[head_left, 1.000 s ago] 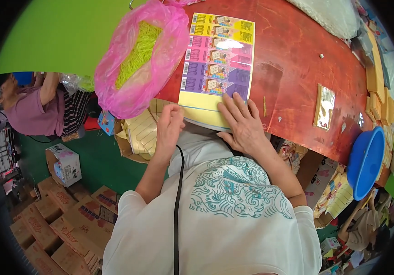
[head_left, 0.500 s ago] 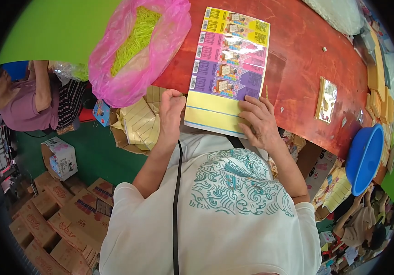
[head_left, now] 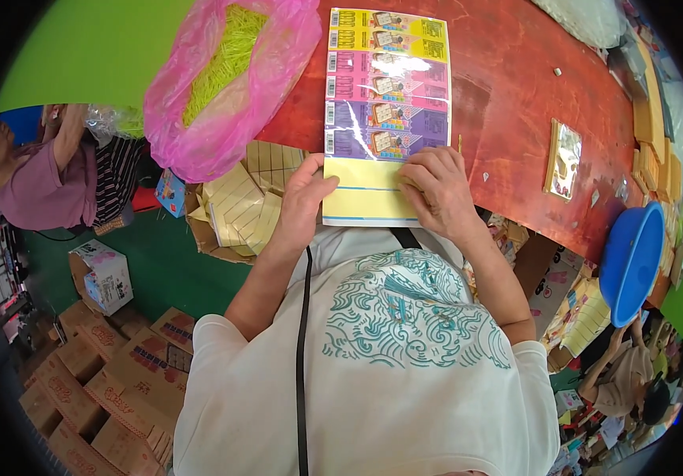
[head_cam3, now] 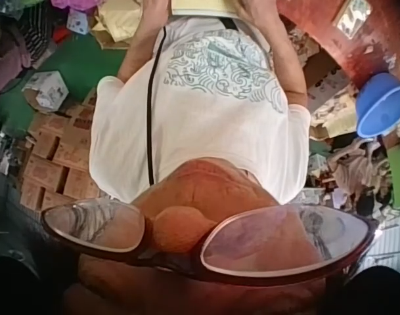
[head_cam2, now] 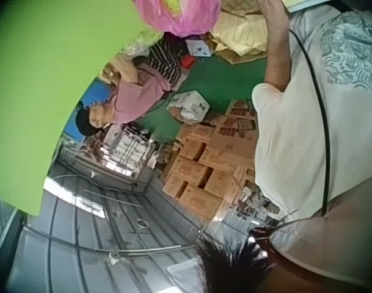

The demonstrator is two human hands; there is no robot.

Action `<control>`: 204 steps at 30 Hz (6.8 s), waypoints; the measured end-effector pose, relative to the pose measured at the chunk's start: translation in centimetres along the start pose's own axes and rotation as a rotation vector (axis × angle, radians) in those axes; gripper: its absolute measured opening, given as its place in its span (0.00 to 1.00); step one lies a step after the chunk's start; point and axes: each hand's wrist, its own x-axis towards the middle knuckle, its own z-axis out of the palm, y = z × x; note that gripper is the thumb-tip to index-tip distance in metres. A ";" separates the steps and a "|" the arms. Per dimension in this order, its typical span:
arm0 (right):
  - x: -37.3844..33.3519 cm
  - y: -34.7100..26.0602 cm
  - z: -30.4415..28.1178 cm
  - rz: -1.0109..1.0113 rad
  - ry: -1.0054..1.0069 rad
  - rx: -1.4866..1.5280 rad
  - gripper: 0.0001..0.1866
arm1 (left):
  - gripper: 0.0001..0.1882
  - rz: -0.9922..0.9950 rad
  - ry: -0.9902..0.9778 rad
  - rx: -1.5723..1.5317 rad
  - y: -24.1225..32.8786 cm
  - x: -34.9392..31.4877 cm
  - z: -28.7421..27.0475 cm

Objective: Applying stickers to small packages and organizing plastic trays for assembly on a factory workbench.

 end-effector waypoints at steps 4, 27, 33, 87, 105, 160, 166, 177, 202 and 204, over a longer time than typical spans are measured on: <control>1.7 -1.4 1.0 0.021 0.008 0.080 0.10 | 0.09 0.058 -0.048 0.168 0.1 0.5 0.4; 4.0 -2.6 0.8 0.207 0.010 0.294 0.04 | 0.11 0.209 -0.217 0.593 0.4 1.4 1.5; 3.7 -1.3 1.6 0.310 -0.001 0.438 0.03 | 0.11 0.153 -0.242 0.509 0.4 1.6 1.9; 0.1 10.9 -8.3 0.455 0.724 1.537 0.07 | 0.07 0.376 0.111 0.339 3.0 8.8 1.3; -4.8 -0.9 -9.2 0.413 0.736 0.222 0.06 | 0.32 0.346 -0.668 0.418 -2.2 4.9 19.4; -8.3 14.7 -13.3 0.763 0.782 1.535 0.11 | 0.22 1.295 -1.022 1.427 -7.5 11.2 22.7; -7.7 15.1 -12.4 0.838 0.771 1.561 0.10 | 0.21 1.228 -0.897 1.398 -7.5 10.7 21.4; -5.3 15.5 -11.5 0.896 0.620 1.533 0.10 | 0.24 1.244 -0.753 1.530 -7.4 10.0 21.4; -7.0 12.9 -14.1 0.930 0.087 0.607 0.09 | 0.16 1.518 -0.457 1.621 -8.2 9.2 19.9; -6.6 12.6 -14.2 0.919 0.025 0.513 0.10 | 0.16 1.529 -0.440 1.619 -8.2 9.1 19.9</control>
